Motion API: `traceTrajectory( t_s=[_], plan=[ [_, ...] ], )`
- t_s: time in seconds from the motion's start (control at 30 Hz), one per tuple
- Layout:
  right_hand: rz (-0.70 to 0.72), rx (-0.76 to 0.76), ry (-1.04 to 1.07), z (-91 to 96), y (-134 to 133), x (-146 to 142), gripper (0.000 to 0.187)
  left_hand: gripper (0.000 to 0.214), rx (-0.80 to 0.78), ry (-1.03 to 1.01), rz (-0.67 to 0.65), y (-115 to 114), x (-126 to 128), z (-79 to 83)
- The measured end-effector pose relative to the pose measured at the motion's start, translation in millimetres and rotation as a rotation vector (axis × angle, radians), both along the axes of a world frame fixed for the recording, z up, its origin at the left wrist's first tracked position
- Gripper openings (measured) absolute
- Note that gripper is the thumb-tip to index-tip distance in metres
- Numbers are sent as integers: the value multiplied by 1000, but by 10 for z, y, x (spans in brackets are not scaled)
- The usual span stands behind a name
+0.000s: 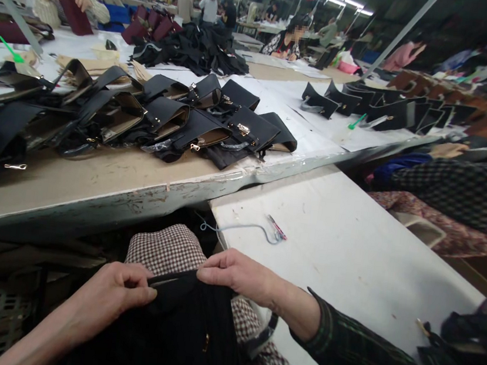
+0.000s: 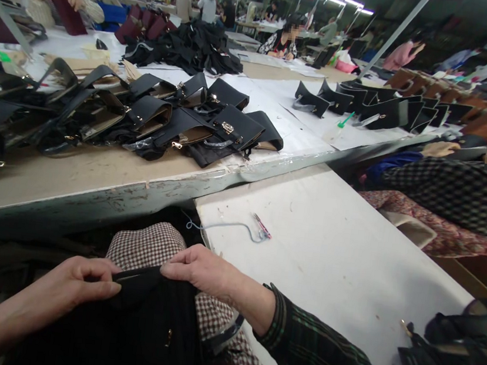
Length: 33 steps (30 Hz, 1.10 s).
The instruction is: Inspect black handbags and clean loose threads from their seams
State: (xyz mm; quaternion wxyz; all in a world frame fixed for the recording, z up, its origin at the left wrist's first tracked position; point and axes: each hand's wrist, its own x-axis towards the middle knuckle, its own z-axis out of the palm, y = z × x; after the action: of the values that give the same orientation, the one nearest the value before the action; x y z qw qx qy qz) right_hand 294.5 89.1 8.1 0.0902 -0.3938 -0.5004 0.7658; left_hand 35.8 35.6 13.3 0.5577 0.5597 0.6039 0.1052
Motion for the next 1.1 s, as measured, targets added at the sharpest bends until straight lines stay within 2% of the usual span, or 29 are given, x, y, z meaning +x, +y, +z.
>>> traceTrajectory(
  t_s=[0.07, 0.17, 0.37, 0.53, 0.73, 1.1],
  plan=[
    [6, -20, 15, -7, -7, 9, 31, 30, -8, 3, -4, -10, -4, -13],
    [-1, 30, -3, -48, -40, 7, 26, 32, 8, 7, -16, -18, -10, -27],
    [-1, 252, -80, -106, -150, -11, 23, 31, 23, 35, -13, -16, -6, 2],
    [-32, 366, -102, -108, -215, -13, 25, 30, 44, 46, 78, -18, -16, 9],
    [-23, 354, -92, -89, -198, -27, 25, 24, 96, 67, 90, -36, -51, -46],
    [-24, 335, -94, -102, -188, -18, 26, 25, 163, 199, 85, -22, -20, -22]
  ],
)
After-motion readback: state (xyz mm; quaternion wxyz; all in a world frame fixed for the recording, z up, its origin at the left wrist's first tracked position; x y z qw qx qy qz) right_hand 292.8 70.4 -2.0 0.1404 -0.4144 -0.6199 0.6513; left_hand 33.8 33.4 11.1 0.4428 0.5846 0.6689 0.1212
